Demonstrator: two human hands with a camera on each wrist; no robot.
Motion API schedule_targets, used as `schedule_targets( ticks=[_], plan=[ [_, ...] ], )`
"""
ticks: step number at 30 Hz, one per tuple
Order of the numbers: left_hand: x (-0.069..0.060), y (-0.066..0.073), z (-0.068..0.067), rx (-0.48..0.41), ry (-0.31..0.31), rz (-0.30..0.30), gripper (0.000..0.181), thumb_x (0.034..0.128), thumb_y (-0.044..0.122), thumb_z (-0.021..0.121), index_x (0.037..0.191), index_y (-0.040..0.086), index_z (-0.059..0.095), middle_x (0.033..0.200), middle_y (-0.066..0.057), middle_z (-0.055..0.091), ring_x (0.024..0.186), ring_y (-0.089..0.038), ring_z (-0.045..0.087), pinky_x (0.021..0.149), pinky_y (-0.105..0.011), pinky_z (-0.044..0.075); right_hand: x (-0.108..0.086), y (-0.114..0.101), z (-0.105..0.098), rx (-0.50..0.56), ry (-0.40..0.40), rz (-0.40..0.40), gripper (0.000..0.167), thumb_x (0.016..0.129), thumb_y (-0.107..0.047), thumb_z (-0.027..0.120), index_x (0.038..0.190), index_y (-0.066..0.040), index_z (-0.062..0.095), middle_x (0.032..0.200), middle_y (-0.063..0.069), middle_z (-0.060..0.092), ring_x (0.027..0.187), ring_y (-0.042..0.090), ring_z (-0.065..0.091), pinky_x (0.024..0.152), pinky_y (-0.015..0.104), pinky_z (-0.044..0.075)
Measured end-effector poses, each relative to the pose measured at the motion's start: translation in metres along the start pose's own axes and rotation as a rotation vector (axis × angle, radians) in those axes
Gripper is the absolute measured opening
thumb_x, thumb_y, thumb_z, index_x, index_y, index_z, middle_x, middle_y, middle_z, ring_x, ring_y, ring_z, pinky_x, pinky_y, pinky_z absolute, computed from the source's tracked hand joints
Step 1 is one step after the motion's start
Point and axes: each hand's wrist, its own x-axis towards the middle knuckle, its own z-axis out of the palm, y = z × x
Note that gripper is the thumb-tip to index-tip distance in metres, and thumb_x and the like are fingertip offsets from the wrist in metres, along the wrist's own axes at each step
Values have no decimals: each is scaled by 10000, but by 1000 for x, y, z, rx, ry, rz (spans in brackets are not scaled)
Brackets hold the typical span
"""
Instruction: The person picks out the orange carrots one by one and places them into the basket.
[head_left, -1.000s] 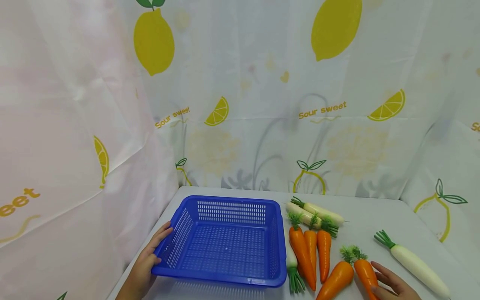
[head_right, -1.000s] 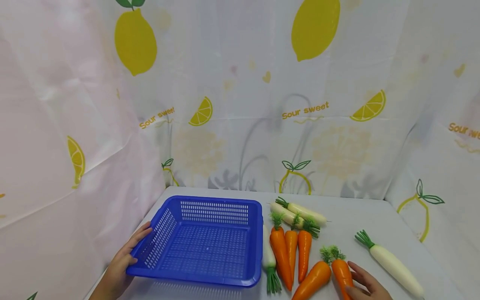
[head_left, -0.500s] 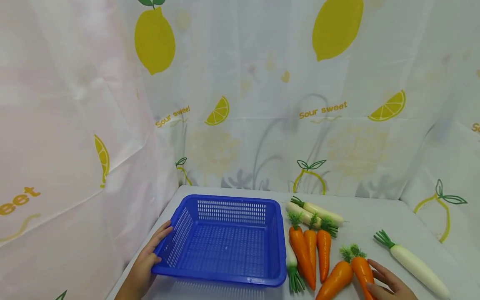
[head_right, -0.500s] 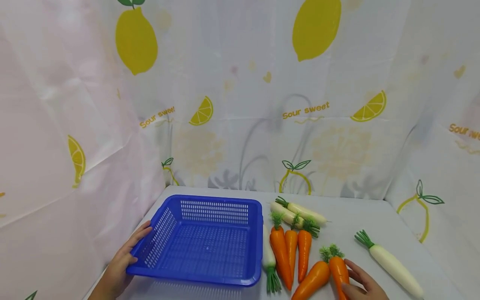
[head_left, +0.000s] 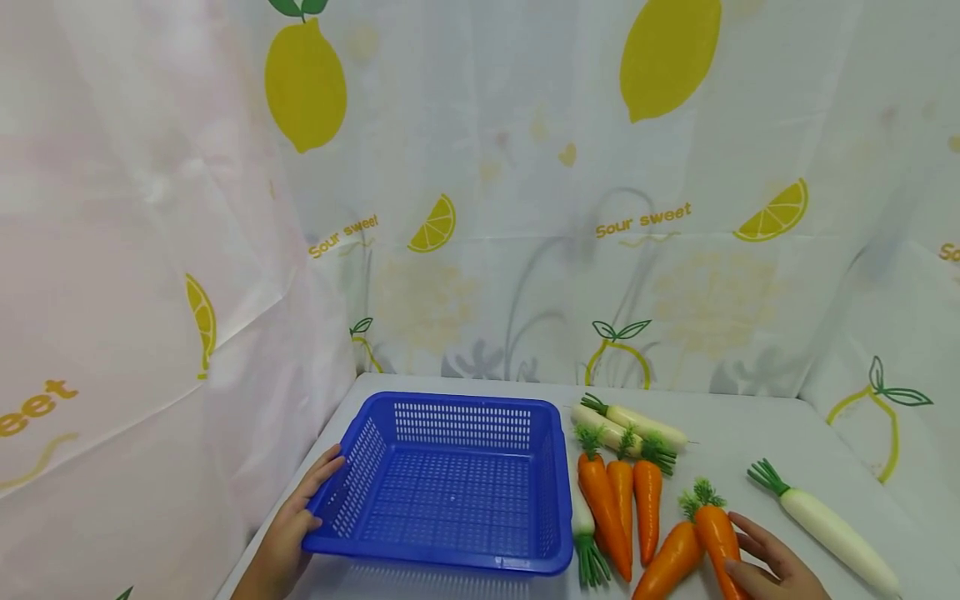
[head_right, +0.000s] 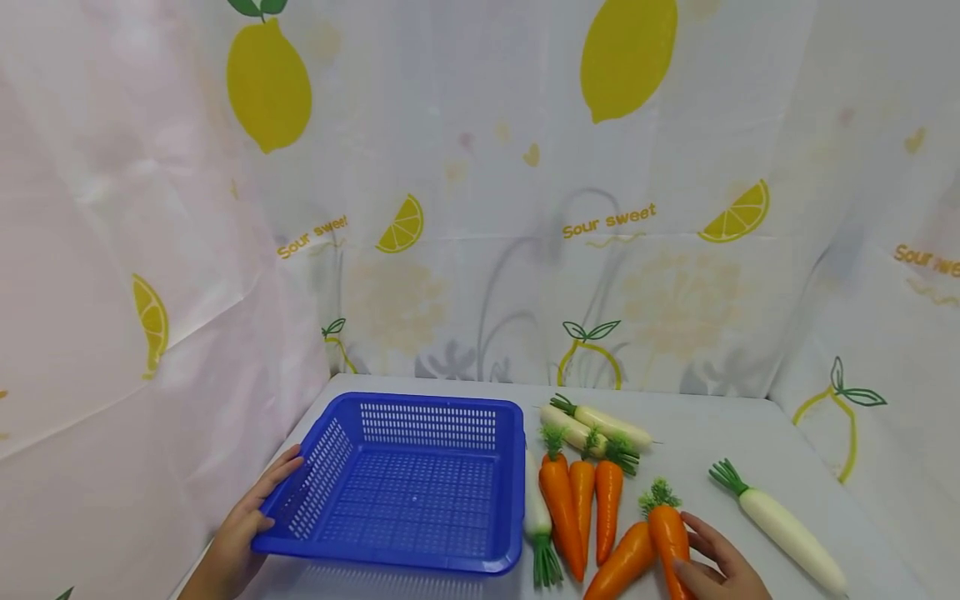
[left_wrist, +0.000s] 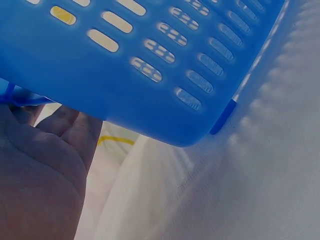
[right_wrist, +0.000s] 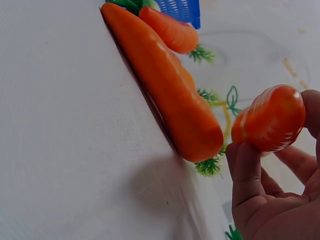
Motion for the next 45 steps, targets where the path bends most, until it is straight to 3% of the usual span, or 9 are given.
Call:
schedule_targets(
  ticks=[2,8,13,17,21,25,34,39,45],
  plan=[
    [0,0,0,7,0,5,877,799,-104,293,1649,110,275,1771,24,-20,1561,-322,114,1026,-223,496,1,0,1,13,7,1,911,965,-372,716,1642,-1,231,1583,425,306,1149,325,697,874,426,625],
    [1,0,1,21,2,16,875,795,-108,296,1643,106,294,1772,12,-11,1559,-461,8,1018,-181,473,-2,-7,6,-5,-8,-13,907,970,-383,708,1644,-9,230,1587,414,314,1214,380,660,870,412,619],
    [1,0,0,35,-6,25,866,803,-103,299,1643,107,298,1773,17,-1,1564,-403,51,1029,-183,467,-4,-16,11,-57,-23,-46,860,1001,-378,668,1634,13,236,1594,416,301,1298,488,592,891,429,618],
    [0,0,-2,49,-3,35,862,808,-101,298,1644,110,299,1772,19,11,1558,-323,107,1032,-178,460,-6,-22,19,26,-51,-55,829,1020,-328,650,1642,3,213,1609,426,250,1259,475,622,889,454,622],
    [0,0,-2,54,12,41,864,802,-104,303,1640,104,310,1771,9,24,1575,-384,55,1030,-139,436,-7,-28,27,72,-54,-42,820,1010,-314,663,1644,-22,233,1620,406,255,1236,398,648,896,454,623],
    [1,0,0,53,19,32,868,791,-103,319,1633,107,327,1772,6,28,1580,-454,-15,1024,-110,416,-7,-29,31,60,-57,-45,812,1011,-313,663,1635,-5,244,1606,418,268,1238,429,641,892,464,624],
    [-1,-1,-1,47,6,37,873,783,-111,316,1633,87,319,1772,4,25,1575,-439,-23,1033,-96,390,-5,-29,39,51,-85,-71,774,1028,-273,632,1628,23,243,1581,442,287,1264,496,606,888,495,624],
    [-1,0,0,27,11,24,871,789,-106,314,1635,99,319,1771,12,25,1577,-438,-7,1037,-119,417,-6,-34,44,40,-100,-93,787,1029,-301,625,1633,21,236,1578,450,285,1348,559,508,922,512,611],
    [0,0,1,48,22,18,871,789,-107,314,1634,103,325,1772,16,31,1578,-447,-6,1021,-103,410,-8,-45,53,15,-89,-103,780,1023,-368,637,1639,-40,288,1593,407,323,1402,563,450,954,529,593]
  ],
)
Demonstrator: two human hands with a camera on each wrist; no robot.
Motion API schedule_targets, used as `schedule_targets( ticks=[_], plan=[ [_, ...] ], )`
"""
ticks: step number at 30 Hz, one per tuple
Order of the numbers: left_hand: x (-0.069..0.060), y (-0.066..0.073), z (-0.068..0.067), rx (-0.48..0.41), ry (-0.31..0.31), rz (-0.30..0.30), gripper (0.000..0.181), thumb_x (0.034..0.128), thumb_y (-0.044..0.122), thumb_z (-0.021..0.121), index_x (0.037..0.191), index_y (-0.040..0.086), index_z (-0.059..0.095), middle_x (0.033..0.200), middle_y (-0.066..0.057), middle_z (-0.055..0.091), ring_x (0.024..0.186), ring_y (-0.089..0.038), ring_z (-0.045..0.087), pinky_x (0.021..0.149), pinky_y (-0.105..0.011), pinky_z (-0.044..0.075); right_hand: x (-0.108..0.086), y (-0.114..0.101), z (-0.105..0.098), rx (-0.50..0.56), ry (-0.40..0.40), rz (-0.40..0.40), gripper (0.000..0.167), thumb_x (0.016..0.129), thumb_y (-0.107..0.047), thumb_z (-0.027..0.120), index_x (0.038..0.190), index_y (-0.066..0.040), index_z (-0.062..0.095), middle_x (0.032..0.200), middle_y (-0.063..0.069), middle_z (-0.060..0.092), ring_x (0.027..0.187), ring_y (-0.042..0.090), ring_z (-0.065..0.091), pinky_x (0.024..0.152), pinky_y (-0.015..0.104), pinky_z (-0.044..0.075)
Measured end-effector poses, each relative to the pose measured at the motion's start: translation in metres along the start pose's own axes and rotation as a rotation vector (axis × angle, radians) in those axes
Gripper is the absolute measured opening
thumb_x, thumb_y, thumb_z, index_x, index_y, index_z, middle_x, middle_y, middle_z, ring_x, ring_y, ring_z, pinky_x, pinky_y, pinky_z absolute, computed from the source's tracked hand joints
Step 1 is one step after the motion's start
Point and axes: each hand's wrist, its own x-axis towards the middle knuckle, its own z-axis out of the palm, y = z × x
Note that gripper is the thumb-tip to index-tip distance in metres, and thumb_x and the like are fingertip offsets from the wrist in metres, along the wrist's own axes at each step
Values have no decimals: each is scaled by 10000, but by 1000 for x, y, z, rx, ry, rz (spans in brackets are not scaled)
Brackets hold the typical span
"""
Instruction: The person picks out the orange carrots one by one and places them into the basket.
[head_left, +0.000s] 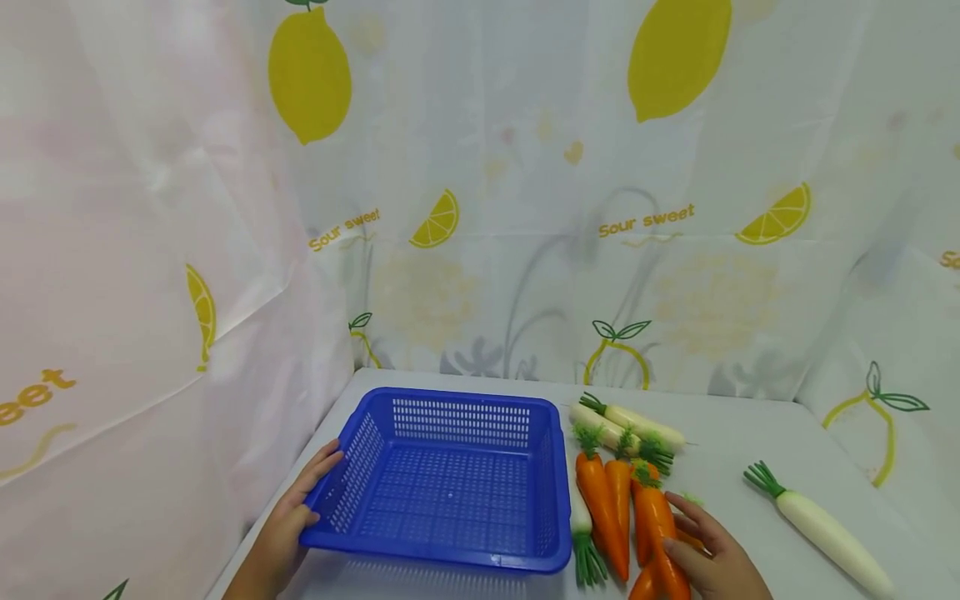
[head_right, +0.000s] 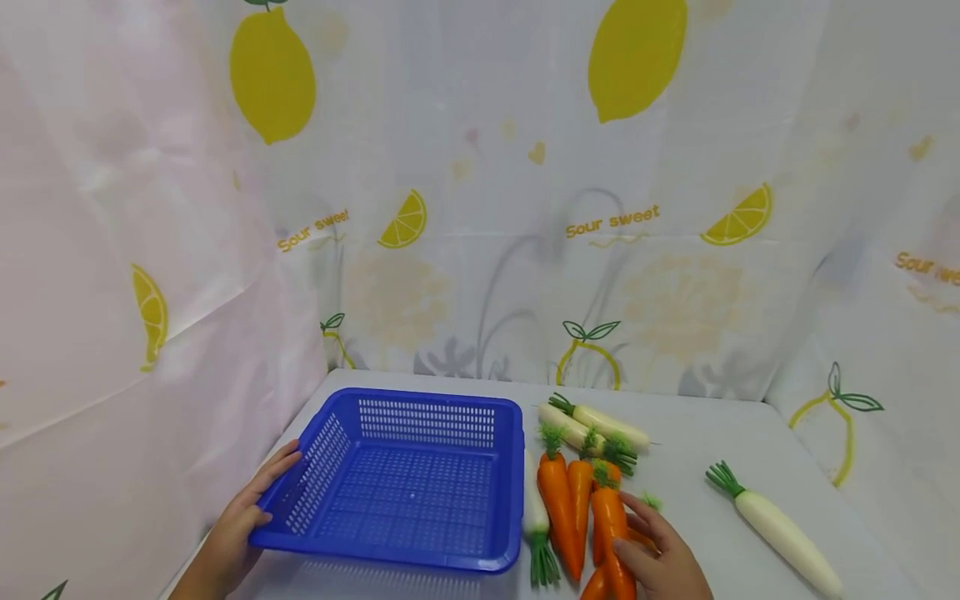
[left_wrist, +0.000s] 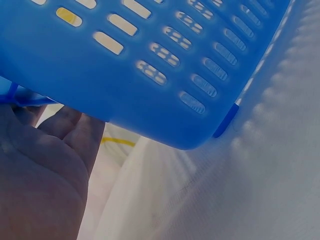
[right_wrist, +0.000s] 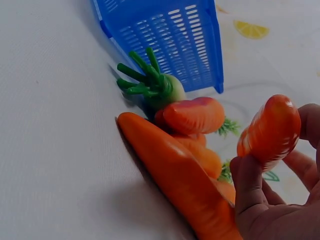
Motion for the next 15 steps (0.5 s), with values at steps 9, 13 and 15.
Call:
schedule_targets(
  ticks=[9,13,15],
  plan=[
    [-2,1,1,18,16,12,886,769,-116,318,1630,89,332,1772,-3,42,1593,-429,0,1038,-95,386,2,-8,14,22,-15,2,759,1027,-367,632,1641,-69,301,1627,382,277,1466,599,312,1001,550,563],
    [-4,0,-1,10,-4,36,892,763,-118,307,1635,66,304,1775,-18,28,1591,-213,85,1056,-94,366,3,-12,19,12,-22,-24,743,1026,-345,633,1637,-67,313,1630,370,284,1466,594,319,1005,542,561],
    [-3,-1,-2,2,-14,45,892,763,-120,300,1637,62,296,1776,-14,24,1578,-132,107,1065,-93,355,3,-15,20,-5,-18,-25,748,1022,-356,637,1639,-78,318,1629,368,290,1464,594,324,1005,546,560]
  ],
)
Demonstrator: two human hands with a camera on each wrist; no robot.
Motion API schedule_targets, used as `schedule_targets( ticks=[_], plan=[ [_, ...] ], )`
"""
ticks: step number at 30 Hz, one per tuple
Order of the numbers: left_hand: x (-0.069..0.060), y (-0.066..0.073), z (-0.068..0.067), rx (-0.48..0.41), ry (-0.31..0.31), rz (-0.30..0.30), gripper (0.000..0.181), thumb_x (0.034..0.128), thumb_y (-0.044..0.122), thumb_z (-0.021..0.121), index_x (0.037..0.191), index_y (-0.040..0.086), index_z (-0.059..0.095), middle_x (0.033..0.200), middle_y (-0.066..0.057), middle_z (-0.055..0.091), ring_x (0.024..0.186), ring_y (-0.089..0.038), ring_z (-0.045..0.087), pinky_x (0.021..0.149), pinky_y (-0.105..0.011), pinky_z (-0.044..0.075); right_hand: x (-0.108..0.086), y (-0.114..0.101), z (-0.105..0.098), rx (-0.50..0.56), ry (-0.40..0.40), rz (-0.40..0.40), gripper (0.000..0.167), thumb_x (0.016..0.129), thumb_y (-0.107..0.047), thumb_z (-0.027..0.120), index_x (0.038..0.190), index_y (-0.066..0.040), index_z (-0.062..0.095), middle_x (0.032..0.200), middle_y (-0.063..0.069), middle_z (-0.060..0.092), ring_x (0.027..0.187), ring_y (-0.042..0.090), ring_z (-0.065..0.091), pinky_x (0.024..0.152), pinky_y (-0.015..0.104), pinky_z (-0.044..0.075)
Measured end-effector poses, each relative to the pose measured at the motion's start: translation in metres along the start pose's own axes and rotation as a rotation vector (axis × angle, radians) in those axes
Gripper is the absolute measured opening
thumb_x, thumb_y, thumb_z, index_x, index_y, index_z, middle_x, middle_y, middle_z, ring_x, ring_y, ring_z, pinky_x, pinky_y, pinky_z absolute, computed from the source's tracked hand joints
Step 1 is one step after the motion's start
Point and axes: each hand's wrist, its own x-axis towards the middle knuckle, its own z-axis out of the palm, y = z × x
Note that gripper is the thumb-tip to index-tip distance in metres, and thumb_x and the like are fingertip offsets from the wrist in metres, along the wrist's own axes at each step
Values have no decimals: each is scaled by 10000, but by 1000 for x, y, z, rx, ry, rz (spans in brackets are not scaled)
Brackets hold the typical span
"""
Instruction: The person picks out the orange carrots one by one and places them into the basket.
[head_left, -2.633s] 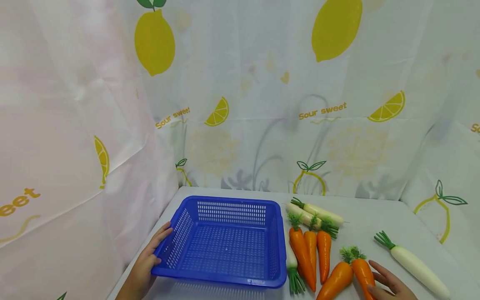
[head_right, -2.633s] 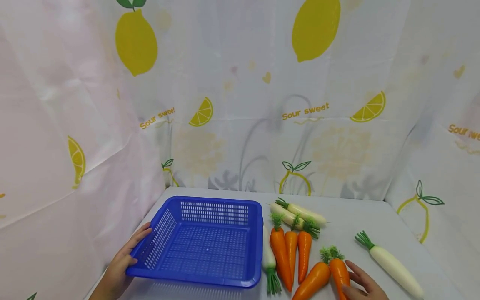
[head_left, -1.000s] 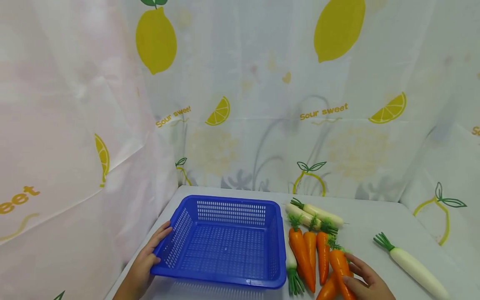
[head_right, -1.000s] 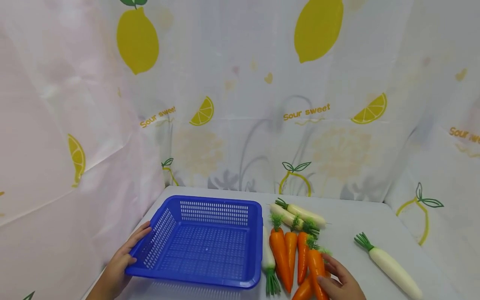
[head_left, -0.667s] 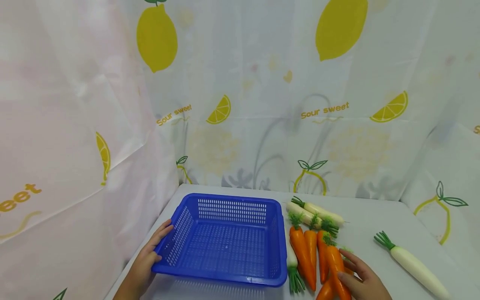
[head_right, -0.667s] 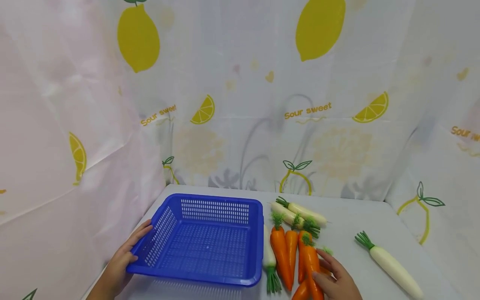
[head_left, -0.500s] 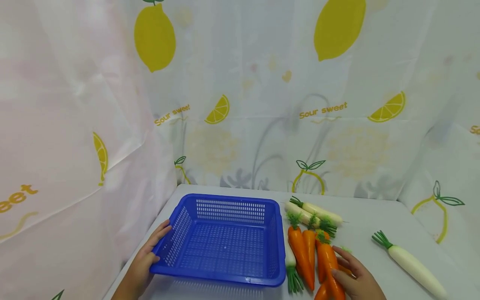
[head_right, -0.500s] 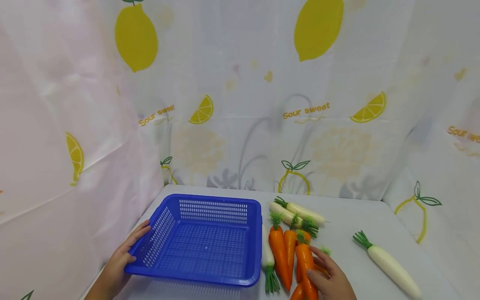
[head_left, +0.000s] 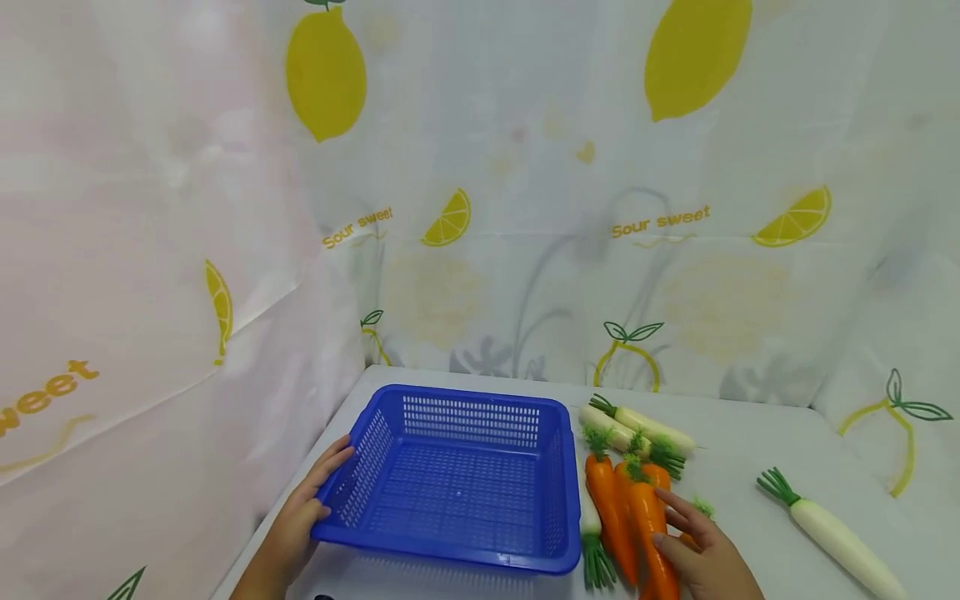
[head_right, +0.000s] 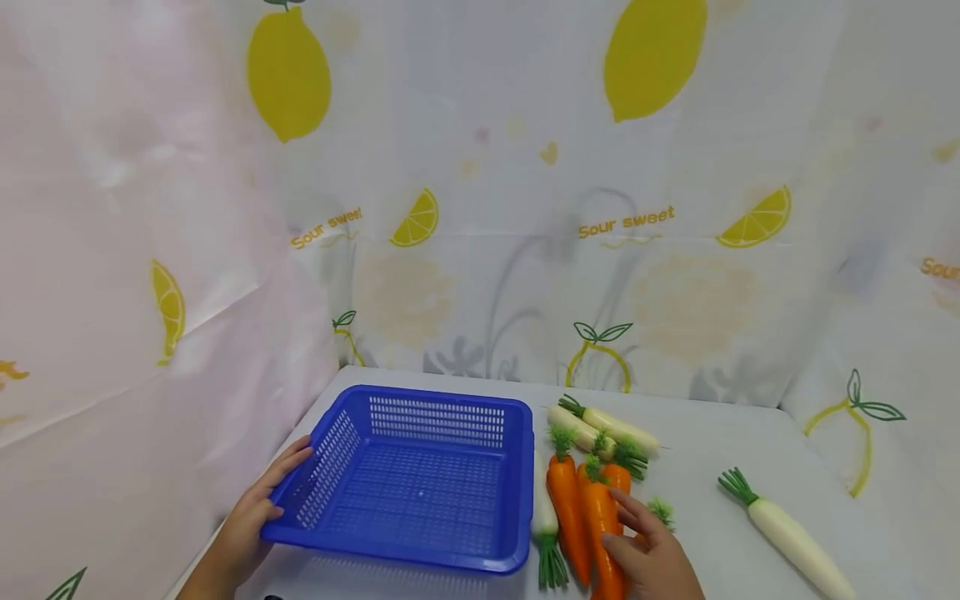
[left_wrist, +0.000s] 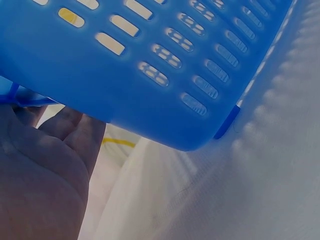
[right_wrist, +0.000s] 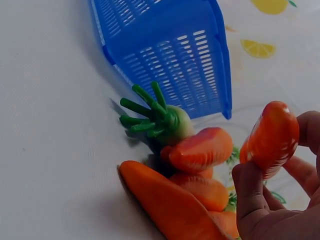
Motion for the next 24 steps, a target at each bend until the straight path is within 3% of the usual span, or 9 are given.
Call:
schedule_targets(
  ticks=[2,6,9,11,15,18,24],
  plan=[
    [3,-2,1,-7,-8,3,894,765,-124,296,1638,67,297,1777,-5,25,1564,-80,125,1074,-100,356,-1,-3,0,-10,13,11,748,1018,-363,643,1639,-95,325,1623,367,303,1456,593,343,1007,544,560],
    [4,-2,2,10,19,-16,901,761,-126,301,1632,99,331,1774,19,58,1583,-198,124,1052,-123,392,-1,-12,4,-5,17,15,745,1016,-372,649,1642,-124,331,1619,357,319,1457,583,353,1019,546,553],
    [2,0,2,32,43,-45,905,757,-125,316,1626,124,354,1771,34,77,1593,-396,42,1029,-102,387,-2,-18,9,2,11,-13,738,1012,-374,654,1641,-151,339,1637,323,317,1484,552,338,1045,541,541],
    [0,2,2,47,52,-56,907,753,-126,325,1623,129,362,1769,37,85,1597,-433,11,1022,-85,372,-2,-22,12,12,8,-29,738,1007,-382,659,1640,-172,343,1641,310,321,1487,544,342,1047,543,539],
    [-1,2,3,54,49,-50,901,758,-126,326,1624,122,356,1770,29,79,1598,-441,-10,1027,-71,352,-2,-27,17,75,1,-52,712,1012,-333,659,1636,-196,346,1626,294,337,1437,514,430,1030,518,552],
    [0,2,3,34,36,-40,898,763,-126,316,1628,113,343,1771,23,67,1591,-436,0,1038,-84,374,-1,-32,20,123,1,-63,686,1020,-285,648,1630,-205,345,1616,270,354,1382,419,519,1013,491,564],
    [2,2,4,53,49,-50,900,758,-130,324,1624,115,353,1771,25,70,1599,-442,-24,1026,-62,349,0,-44,27,166,26,-75,656,1027,-270,632,1621,-236,356,1613,245,371,1368,345,531,1030,471,558]
  ],
)
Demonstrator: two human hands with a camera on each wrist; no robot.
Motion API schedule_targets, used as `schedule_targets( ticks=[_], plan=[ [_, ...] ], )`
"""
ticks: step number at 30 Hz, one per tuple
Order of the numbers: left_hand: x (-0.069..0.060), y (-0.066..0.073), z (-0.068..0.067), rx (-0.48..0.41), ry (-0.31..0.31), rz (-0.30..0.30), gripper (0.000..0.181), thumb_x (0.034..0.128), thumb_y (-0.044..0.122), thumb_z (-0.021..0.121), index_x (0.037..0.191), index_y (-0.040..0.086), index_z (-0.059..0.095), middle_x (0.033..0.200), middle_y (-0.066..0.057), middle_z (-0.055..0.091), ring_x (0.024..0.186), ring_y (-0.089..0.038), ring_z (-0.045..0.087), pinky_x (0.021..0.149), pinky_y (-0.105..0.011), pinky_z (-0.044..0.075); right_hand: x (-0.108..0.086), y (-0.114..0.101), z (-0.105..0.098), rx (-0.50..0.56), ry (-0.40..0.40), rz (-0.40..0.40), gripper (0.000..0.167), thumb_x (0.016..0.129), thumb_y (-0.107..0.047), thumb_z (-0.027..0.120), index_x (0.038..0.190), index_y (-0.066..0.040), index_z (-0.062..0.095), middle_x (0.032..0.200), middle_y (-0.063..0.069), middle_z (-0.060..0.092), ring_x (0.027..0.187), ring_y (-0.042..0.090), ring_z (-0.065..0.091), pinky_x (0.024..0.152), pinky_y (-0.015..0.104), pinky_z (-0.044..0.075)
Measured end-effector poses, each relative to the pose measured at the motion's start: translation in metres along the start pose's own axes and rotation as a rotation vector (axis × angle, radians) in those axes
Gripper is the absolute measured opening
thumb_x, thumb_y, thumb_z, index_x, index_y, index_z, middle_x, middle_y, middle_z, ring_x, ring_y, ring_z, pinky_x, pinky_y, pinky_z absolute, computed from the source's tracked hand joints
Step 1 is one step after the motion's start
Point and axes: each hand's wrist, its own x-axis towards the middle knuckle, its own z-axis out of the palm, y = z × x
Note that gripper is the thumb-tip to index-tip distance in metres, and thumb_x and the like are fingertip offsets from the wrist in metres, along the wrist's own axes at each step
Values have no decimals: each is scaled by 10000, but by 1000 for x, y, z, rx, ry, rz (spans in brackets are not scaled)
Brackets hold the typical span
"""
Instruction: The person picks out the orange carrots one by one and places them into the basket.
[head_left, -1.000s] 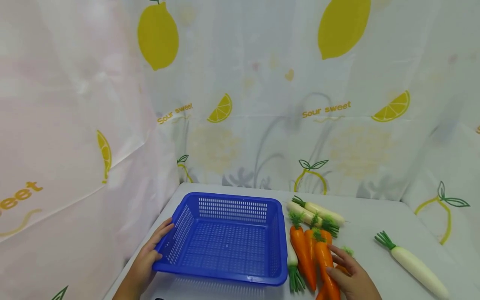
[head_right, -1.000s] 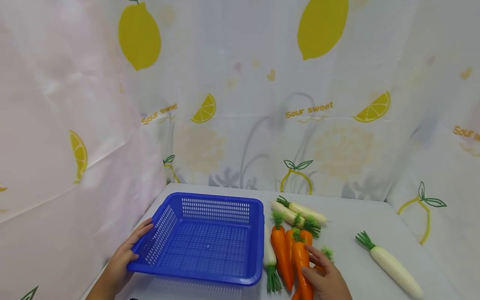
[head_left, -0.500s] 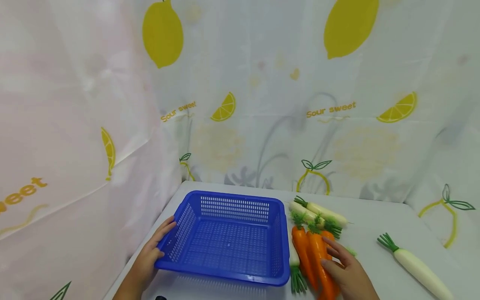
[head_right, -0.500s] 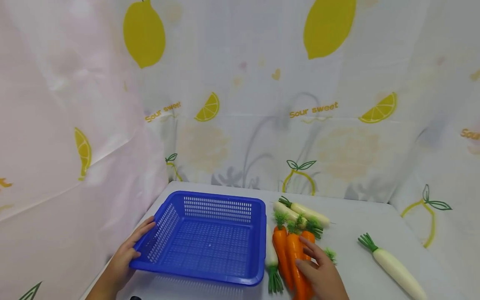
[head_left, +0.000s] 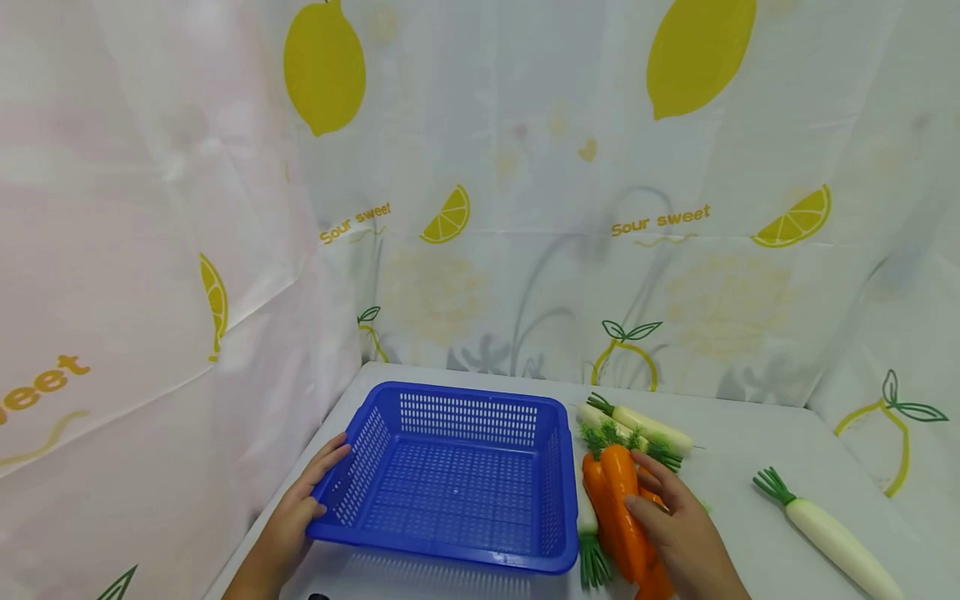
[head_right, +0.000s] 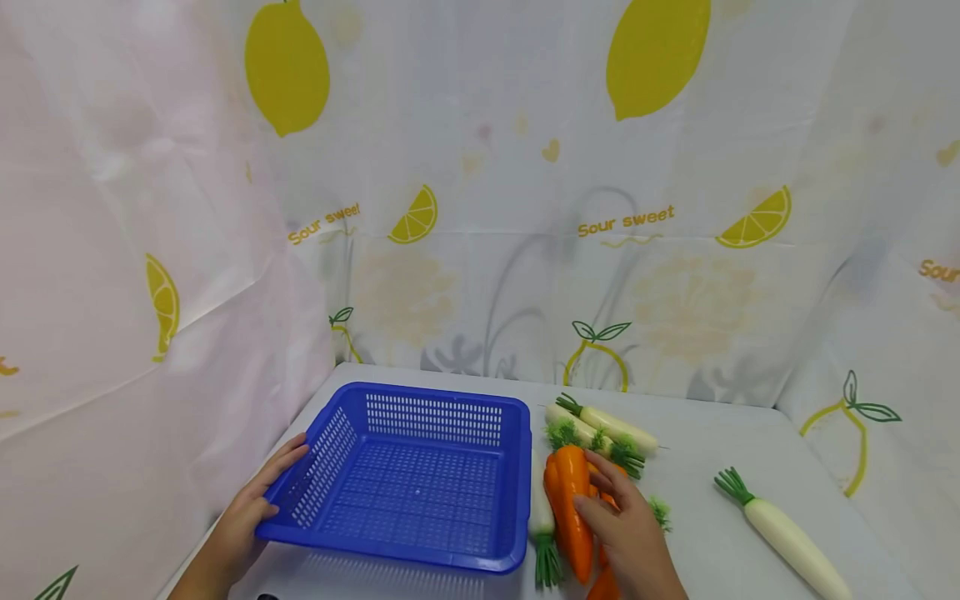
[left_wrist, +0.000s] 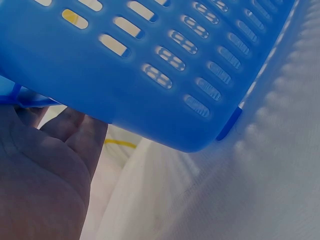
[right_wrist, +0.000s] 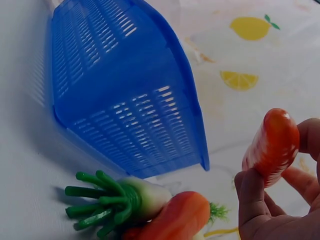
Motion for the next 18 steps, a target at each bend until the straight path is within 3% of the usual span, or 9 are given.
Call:
schedule_targets(
  ticks=[11,18],
  plan=[
    [-1,1,-1,-3,5,-16,891,760,-127,325,1621,103,353,1772,16,68,1601,-452,-39,1014,-67,358,0,-15,19,50,-2,-16,614,1026,-235,634,1592,-301,405,1596,179,404,1280,288,583,942,364,570],
    [-2,0,-1,-23,1,2,887,766,-121,311,1622,106,354,1773,27,69,1596,-430,-12,1036,-93,380,3,-24,30,88,-12,-48,610,1043,-161,592,1609,-239,377,1587,218,389,1232,294,606,911,372,591]
  ],
)
